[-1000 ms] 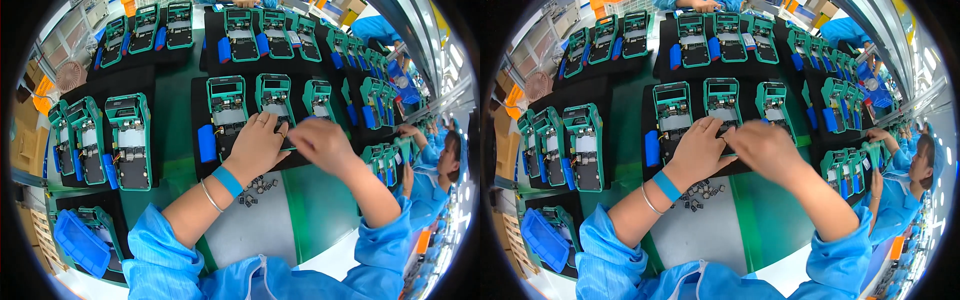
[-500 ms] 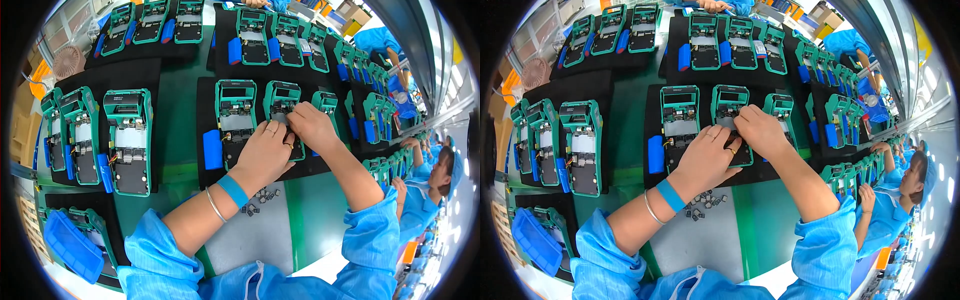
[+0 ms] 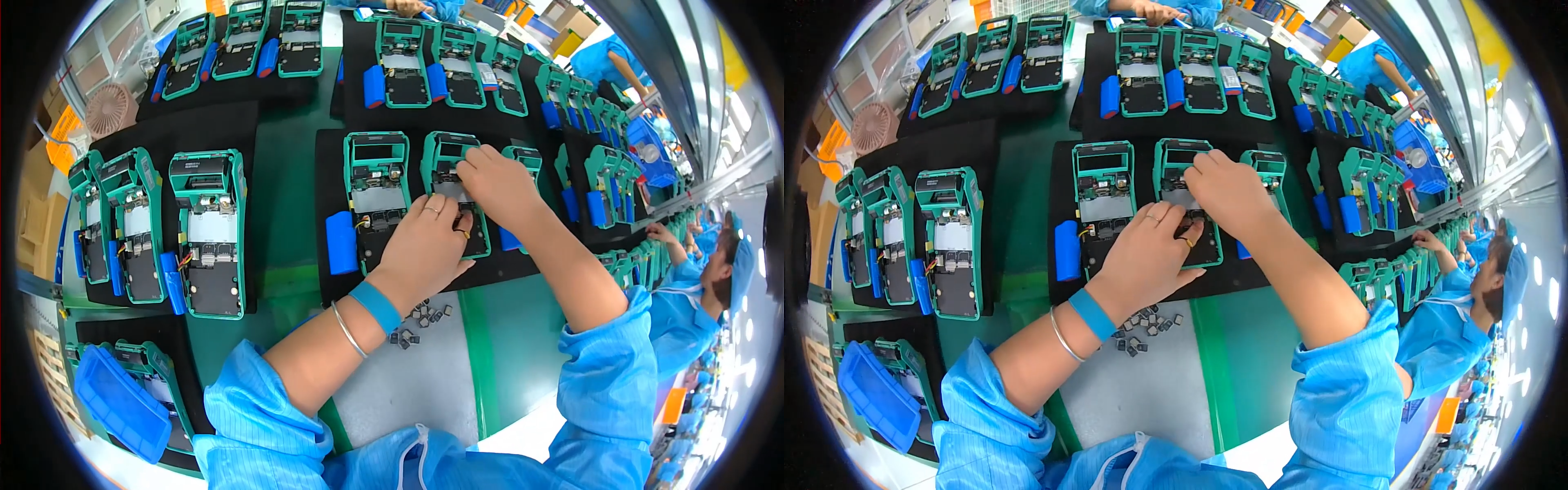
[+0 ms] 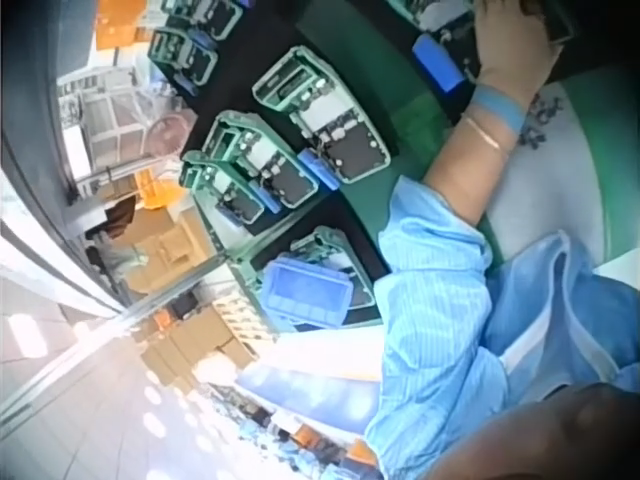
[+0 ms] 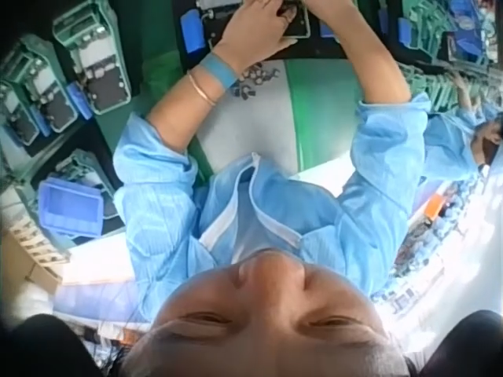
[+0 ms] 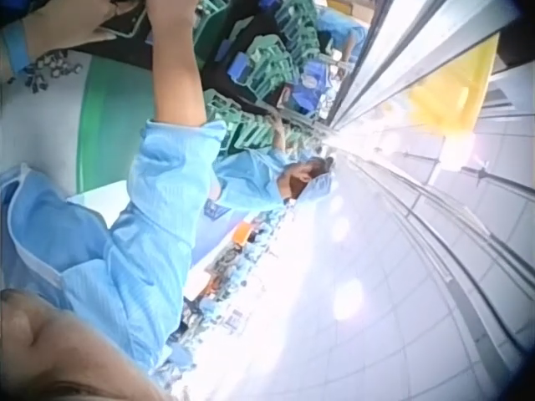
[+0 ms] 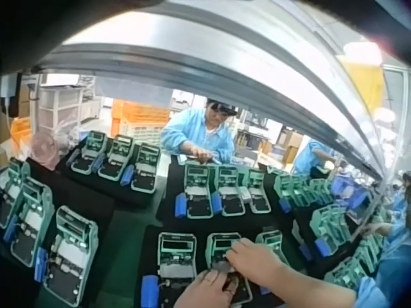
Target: The person assembles electronic devices by hand, placing circuit boards, batteries, and screws into green plastic housings on an assembly line.
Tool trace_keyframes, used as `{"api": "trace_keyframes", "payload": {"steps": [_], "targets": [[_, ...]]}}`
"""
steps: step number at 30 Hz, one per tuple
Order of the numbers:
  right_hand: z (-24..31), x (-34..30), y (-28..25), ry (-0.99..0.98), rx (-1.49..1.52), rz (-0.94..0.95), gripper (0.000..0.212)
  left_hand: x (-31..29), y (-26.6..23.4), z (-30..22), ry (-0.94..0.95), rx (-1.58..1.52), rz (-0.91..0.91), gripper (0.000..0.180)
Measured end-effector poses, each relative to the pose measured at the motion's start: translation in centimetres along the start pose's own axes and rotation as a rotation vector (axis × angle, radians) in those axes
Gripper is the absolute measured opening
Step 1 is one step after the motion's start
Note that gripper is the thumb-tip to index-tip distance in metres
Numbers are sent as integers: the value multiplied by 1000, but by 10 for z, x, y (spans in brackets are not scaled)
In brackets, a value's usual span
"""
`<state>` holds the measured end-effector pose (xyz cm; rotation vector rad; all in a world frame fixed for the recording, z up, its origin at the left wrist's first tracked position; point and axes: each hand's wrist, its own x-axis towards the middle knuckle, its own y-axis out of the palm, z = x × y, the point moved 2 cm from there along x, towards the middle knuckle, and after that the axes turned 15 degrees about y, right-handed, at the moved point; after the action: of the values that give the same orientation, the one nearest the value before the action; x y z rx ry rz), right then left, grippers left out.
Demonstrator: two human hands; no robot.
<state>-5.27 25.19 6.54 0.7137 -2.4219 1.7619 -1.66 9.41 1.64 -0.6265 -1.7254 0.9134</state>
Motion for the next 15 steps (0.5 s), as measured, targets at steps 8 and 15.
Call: {"api": "trace_keyframes", "payload": {"steps": [8,15], "targets": [[26,-54,-49,238,659,-104,6,-2,2,4,44,41,2,53],[84,-148,-46,281,762,162,15,0,2,0,4,30,36,55]]}}
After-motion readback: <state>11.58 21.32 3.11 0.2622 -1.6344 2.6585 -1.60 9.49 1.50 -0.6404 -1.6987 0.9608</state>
